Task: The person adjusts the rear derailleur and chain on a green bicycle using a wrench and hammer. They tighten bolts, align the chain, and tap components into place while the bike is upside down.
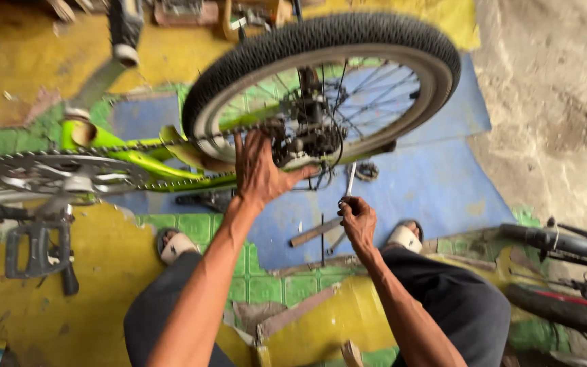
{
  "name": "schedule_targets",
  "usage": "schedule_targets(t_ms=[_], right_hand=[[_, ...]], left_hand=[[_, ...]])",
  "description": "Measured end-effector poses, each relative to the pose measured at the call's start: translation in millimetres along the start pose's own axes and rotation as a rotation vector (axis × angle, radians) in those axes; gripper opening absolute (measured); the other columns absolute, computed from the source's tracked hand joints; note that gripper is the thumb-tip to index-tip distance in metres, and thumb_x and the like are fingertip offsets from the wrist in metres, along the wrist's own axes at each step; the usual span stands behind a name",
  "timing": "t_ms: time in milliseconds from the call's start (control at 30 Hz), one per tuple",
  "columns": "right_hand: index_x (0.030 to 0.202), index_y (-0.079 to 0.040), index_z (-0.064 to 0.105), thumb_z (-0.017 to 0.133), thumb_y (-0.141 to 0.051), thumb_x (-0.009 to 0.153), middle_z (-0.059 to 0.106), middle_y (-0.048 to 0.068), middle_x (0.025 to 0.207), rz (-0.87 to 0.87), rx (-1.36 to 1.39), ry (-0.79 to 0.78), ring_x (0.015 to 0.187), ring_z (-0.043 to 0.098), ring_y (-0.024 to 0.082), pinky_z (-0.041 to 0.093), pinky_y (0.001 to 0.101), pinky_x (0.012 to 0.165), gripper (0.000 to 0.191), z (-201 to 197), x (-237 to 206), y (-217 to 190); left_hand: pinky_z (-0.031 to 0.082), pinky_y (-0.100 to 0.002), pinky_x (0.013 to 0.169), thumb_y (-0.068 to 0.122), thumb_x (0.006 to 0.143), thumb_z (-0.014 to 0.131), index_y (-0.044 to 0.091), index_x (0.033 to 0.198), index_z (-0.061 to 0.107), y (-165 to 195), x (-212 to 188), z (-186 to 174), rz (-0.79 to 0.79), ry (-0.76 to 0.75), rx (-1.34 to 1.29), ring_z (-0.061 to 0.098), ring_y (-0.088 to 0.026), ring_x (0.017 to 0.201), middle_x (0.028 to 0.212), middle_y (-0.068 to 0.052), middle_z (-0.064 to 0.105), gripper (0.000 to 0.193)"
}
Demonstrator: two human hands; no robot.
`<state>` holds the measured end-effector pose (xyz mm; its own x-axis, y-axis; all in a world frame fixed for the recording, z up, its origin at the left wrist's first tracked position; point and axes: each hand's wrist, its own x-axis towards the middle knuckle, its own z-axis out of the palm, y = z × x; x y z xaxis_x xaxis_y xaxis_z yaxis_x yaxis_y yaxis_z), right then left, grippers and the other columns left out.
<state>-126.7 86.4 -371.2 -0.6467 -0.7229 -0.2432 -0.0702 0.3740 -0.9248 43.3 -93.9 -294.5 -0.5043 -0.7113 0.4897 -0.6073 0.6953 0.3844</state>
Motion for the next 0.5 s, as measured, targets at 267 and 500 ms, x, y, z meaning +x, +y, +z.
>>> schedule_targets(t_ms=[267, 500], right_hand=[[0.097, 0.0, 0.078, 0.07, -0.016, 0.089, 0.078, 0.015, 0.089, -0.033, -0.391, 0.028, 0.08, 0.074, 0.022, 0.056, 0.0359, 0.076, 0.02, -4.2, 3.5, 46.8], [0.108, -0.002, 0.073, 0.061, -0.017, 0.089, 0.078, 0.012, 0.092, 0.148, -0.099, -0.012, 0.078, 0.076, 0.021, 0.06, 0.0361, 0.069, 0.027, 25.2, 12.5, 48.7]], left_hand=[[0.03, -0.06, 0.117, 0.086, 0.059, 0.079, -0.002, 0.134, 0.062, -2.5, 17.8, -4.7, -0.015, -0.146, -0.057, 0.066, -0.033, 0.112, 0.12, -0.02, 0.07, 0.117], [0.042, -0.053, 0.108, 0.077, 0.054, 0.088, 0.011, 0.14, 0.062, -4.5, 26.3, -5.2, 0.003, -0.156, -0.141, 0.067, -0.034, 0.113, 0.12, -0.016, 0.072, 0.111]])
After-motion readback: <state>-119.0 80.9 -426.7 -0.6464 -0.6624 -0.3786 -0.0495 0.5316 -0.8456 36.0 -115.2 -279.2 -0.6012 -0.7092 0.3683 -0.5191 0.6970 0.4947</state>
